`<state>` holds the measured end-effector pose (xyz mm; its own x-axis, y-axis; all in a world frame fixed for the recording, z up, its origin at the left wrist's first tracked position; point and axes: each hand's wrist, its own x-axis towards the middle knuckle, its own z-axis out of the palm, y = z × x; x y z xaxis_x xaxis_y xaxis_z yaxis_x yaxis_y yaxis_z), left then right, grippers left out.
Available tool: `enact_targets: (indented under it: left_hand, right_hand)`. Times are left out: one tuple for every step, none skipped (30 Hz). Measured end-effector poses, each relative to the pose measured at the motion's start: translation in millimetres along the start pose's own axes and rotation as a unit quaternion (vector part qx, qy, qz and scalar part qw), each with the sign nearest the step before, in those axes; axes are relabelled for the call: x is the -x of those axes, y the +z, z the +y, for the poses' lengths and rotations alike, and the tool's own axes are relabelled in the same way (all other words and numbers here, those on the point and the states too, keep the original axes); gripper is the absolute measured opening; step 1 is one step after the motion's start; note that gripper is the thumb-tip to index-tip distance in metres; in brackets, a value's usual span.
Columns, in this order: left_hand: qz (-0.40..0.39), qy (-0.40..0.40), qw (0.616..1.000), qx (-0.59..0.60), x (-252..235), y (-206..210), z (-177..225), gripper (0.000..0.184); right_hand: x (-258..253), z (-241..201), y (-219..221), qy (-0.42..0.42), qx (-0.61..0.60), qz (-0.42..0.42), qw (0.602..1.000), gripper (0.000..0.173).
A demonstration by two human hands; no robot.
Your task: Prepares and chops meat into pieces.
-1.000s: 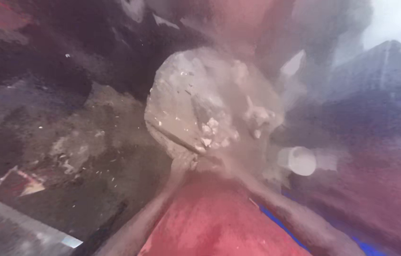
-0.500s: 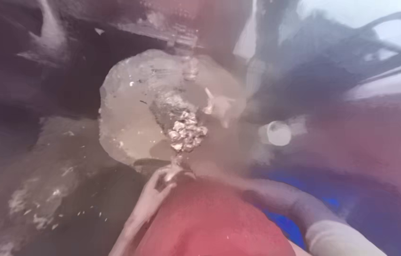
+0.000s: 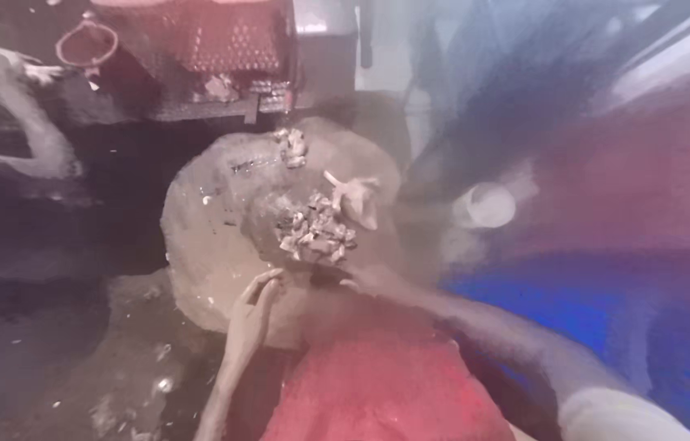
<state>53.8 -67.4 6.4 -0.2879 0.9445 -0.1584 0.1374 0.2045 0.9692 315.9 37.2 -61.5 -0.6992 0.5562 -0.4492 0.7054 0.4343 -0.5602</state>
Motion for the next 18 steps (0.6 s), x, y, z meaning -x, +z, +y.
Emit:
enact_targets:
  left_hand:
    - [-0.019, -0.004, 1.000, 0.007, -13.9, 6.7, 6.7, 0.029]
    - [-0.044, -0.012, 0.999, 0.013, -29.4, 15.2, 11.4, 0.030]
    - [-0.065, -0.020, 0.998, 0.015, -47.8, 26.3, 14.1, 0.031]
    - [-0.080, -0.035, 0.996, 0.010, -68.1, 38.8, 14.9, 0.032]
    - [-0.094, -0.055, 0.994, -0.002, -88.4, 51.7, 15.0, 0.033]
    - [-0.111, -0.071, 0.991, -0.024, -108.8, 64.5, 14.3, 0.035]
    - [-0.134, -0.087, 0.986, -0.056, -129.3, 77.5, 13.1, 0.038]
    - [-0.151, -0.105, 0.978, -0.102, -148.9, 92.2, 11.1, 0.041]
    - [-0.165, -0.117, 0.966, -0.162, -168.3, 107.1, 6.6, 0.043]
    - [-0.180, -0.123, 0.950, -0.224, -185.2, 120.7, 2.2, 0.043]
    - [-0.195, -0.132, 0.930, -0.284, -199.6, 131.1, -2.6, 0.043]
    - [-0.212, -0.144, 0.911, -0.323, -210.7, 138.6, -3.1, 0.044]
    - [-0.226, -0.156, 0.901, -0.336, -217.0, 143.8, -0.5, 0.046]
    - [-0.237, -0.167, 0.901, -0.322, -218.5, 144.9, 2.9, 0.047]
    - [-0.244, -0.177, 0.912, -0.279, -216.6, 142.9, 8.5, 0.045]
    - [-0.249, -0.187, 0.925, -0.216, -212.4, 136.9, 9.7, 0.041]
    - [-0.254, -0.188, 0.935, -0.161, -206.7, 128.8, 11.2, 0.038]
    - [-0.245, -0.183, 0.945, -0.113, -199.0, 119.7, 9.3, 0.038]
  right_hand:
    - [1.7, 7.6, 11.0, -0.003, -0.005, -0.023, 1.000, 0.061]
    - [3.6, 15.4, 23.4, -0.010, -0.004, -0.029, 1.000, 0.061]
    - [5.2, 19.7, 28.9, -0.013, -0.003, -0.036, 0.999, 0.060]
    - [5.6, 21.8, 30.4, -0.015, -0.001, -0.038, 0.999, 0.060]
    - [5.8, 21.8, 29.6, -0.016, -0.001, -0.039, 0.999, 0.059]
    - [5.1, 20.4, 27.1, -0.013, 0.002, -0.045, 0.999, 0.059]
    - [4.0, 19.0, 24.3, -0.009, 0.003, -0.053, 0.999, 0.058]
    - [3.6, 18.5, 22.4, -0.008, 0.005, -0.057, 0.998, 0.057]
    - [2.7, 19.6, 22.2, -0.009, 0.007, -0.058, 0.998, 0.057]
    - [2.0, 21.9, 24.6, -0.017, 0.007, -0.050, 0.999, 0.057]
    - [1.5, 24.4, 27.0, -0.031, 0.005, -0.034, 0.999, 0.056]
    - [0.7, 25.3, 25.2, -0.034, -0.005, -0.039, 0.999, 0.056]
    - [0.0, 26.1, 21.1, -0.033, -0.017, -0.055, 0.998, 0.057]
    - [-0.7, 26.4, 18.7, -0.031, -0.028, -0.065, 0.997, 0.057]
    - [-2.6, 27.4, 17.1, -0.026, -0.035, -0.070, 0.997, 0.058]
    - [-4.7, 28.3, 17.7, -0.022, -0.040, -0.069, 0.997, 0.058]
    - [-7.4, 28.6, 16.6, -0.016, -0.044, -0.080, 0.996, 0.058]
    - [-10.6, 29.8, 14.9, -0.014, -0.046, -0.092, 0.995, 0.058]
